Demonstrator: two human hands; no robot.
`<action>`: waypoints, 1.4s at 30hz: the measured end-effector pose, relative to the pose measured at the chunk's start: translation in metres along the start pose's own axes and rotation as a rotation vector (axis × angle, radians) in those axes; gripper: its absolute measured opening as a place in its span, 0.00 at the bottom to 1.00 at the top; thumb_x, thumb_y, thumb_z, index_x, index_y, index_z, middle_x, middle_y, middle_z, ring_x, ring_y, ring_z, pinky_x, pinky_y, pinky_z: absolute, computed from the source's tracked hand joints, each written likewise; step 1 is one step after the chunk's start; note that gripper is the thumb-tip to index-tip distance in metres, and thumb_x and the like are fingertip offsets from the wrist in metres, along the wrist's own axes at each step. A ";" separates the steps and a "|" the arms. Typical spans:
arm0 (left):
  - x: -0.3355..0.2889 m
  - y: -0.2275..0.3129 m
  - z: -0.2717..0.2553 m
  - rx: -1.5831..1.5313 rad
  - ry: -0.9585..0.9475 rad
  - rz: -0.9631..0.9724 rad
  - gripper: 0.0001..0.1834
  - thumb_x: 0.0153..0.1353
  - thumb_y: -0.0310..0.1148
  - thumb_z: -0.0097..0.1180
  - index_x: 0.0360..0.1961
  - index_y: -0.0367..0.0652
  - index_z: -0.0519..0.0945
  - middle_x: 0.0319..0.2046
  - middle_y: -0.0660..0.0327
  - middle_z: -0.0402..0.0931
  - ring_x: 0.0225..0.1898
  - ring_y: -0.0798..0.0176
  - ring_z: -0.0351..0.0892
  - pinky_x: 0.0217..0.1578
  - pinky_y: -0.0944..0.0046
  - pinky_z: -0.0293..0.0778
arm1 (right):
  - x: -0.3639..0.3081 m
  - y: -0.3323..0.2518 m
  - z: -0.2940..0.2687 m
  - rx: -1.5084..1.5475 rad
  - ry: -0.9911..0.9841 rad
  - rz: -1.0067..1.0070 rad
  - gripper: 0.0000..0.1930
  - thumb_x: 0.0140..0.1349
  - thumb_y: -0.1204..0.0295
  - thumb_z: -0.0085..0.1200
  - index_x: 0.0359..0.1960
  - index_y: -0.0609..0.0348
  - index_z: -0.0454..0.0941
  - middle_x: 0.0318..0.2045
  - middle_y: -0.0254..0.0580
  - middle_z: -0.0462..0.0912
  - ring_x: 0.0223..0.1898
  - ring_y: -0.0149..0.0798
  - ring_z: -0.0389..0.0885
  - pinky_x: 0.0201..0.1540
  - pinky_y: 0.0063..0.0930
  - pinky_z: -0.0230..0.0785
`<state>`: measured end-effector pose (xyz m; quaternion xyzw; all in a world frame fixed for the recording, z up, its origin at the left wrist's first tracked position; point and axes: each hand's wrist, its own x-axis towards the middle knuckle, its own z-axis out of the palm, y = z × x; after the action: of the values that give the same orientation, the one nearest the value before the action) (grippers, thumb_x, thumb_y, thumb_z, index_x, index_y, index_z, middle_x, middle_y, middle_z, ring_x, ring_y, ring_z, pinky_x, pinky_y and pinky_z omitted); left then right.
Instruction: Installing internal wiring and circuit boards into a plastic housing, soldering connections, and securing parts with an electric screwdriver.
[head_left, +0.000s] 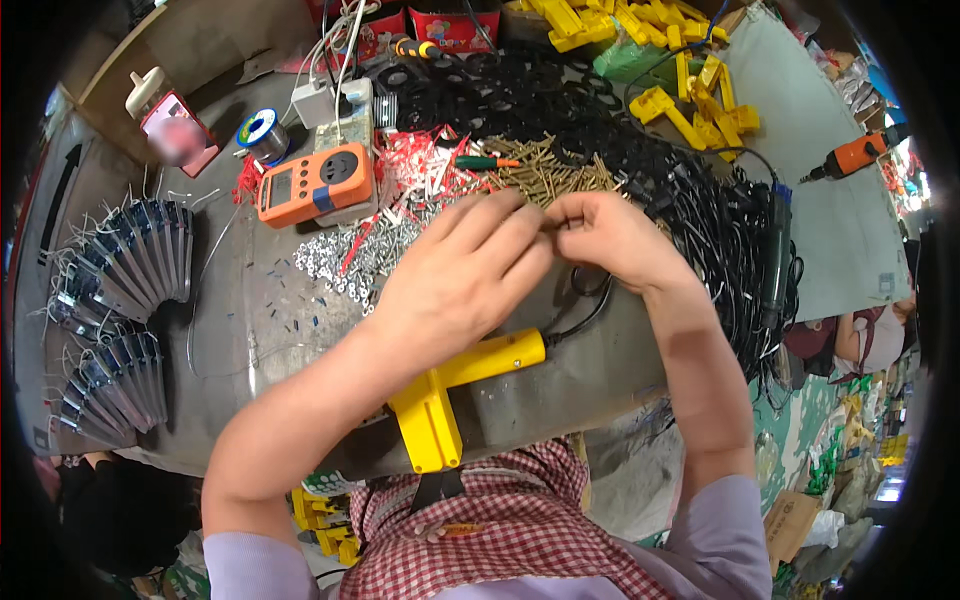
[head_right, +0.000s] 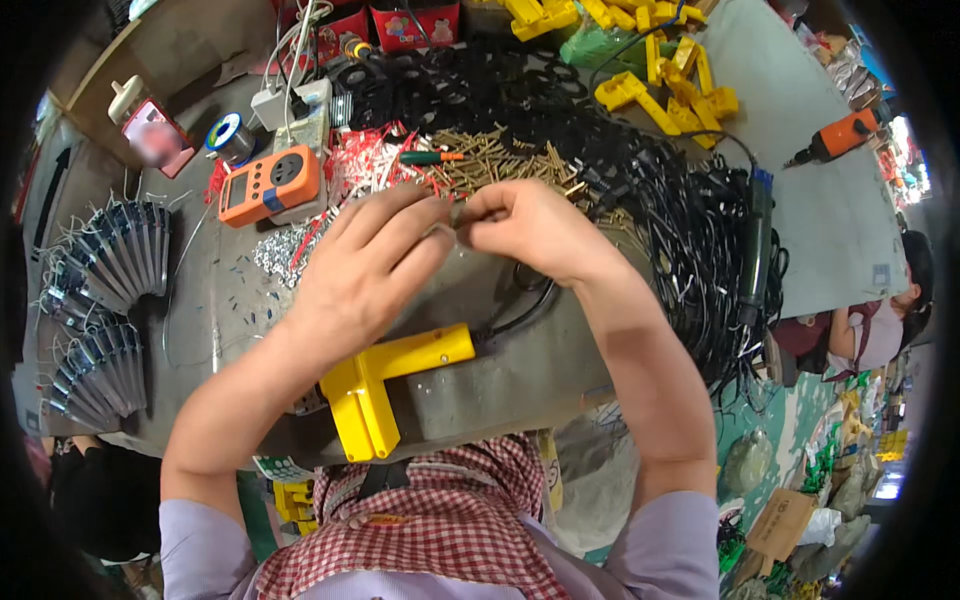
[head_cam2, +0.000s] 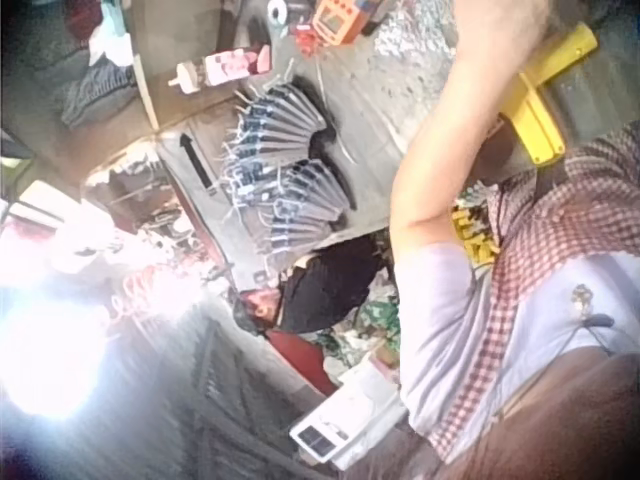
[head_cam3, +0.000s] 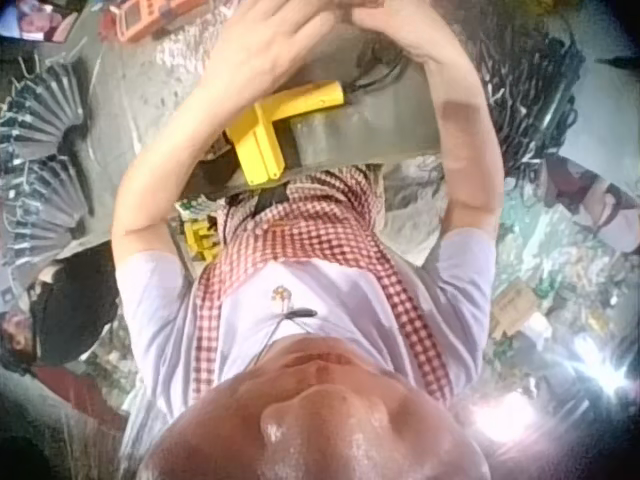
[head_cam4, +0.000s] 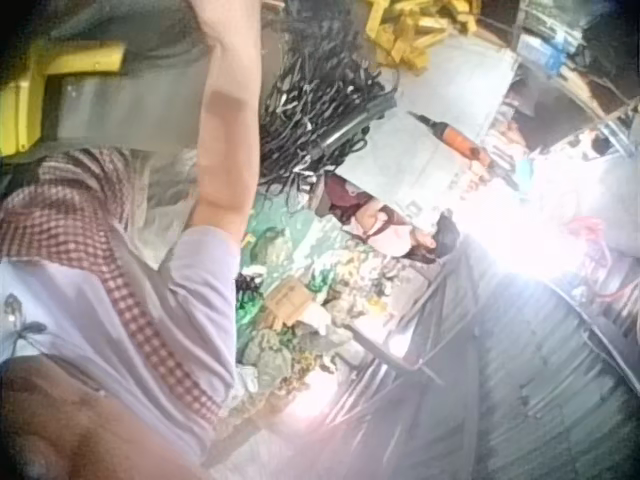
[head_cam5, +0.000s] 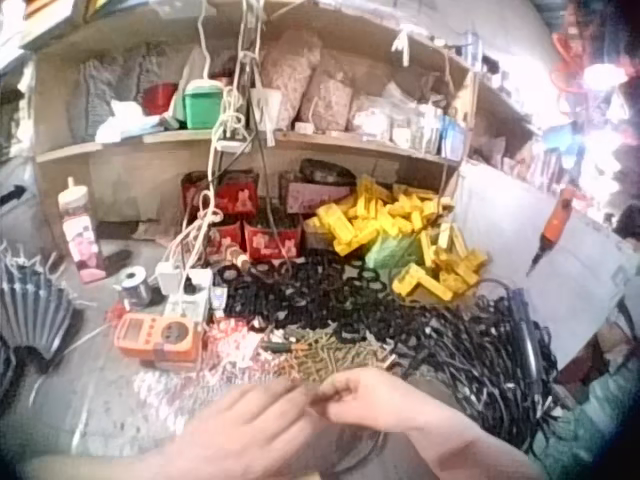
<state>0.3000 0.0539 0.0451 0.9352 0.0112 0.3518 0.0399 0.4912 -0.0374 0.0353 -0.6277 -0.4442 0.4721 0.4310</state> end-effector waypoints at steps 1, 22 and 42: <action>0.003 0.000 -0.003 0.060 -0.032 0.106 0.16 0.42 0.28 0.54 0.37 0.41 0.74 0.39 0.57 0.73 0.42 0.56 0.75 0.43 0.58 0.73 | -0.012 -0.007 0.005 0.013 -0.004 0.011 0.09 0.52 0.74 0.55 0.35 0.66 0.79 0.25 0.33 0.80 0.25 0.26 0.75 0.28 0.20 0.67; -0.081 0.011 -0.011 -0.743 -0.225 -0.758 0.17 0.52 0.14 0.51 0.45 0.37 0.75 0.34 0.55 0.79 0.37 0.56 0.81 0.38 0.64 0.76 | -0.103 0.041 0.137 -0.444 0.304 -0.430 0.10 0.51 0.78 0.59 0.36 0.62 0.78 0.27 0.39 0.72 0.27 0.41 0.76 0.29 0.33 0.71; -0.090 0.006 -0.009 -0.649 -0.215 -0.683 0.17 0.57 0.15 0.50 0.48 0.37 0.76 0.37 0.60 0.75 0.36 0.68 0.75 0.39 0.70 0.72 | -0.081 0.046 0.135 -0.784 0.359 -0.685 0.11 0.48 0.73 0.51 0.34 0.62 0.72 0.30 0.39 0.69 0.33 0.37 0.75 0.35 0.28 0.74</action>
<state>0.2268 0.0436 -0.0069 0.8485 0.2030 0.2052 0.4435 0.3532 -0.1102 -0.0163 -0.6316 -0.6852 -0.0106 0.3627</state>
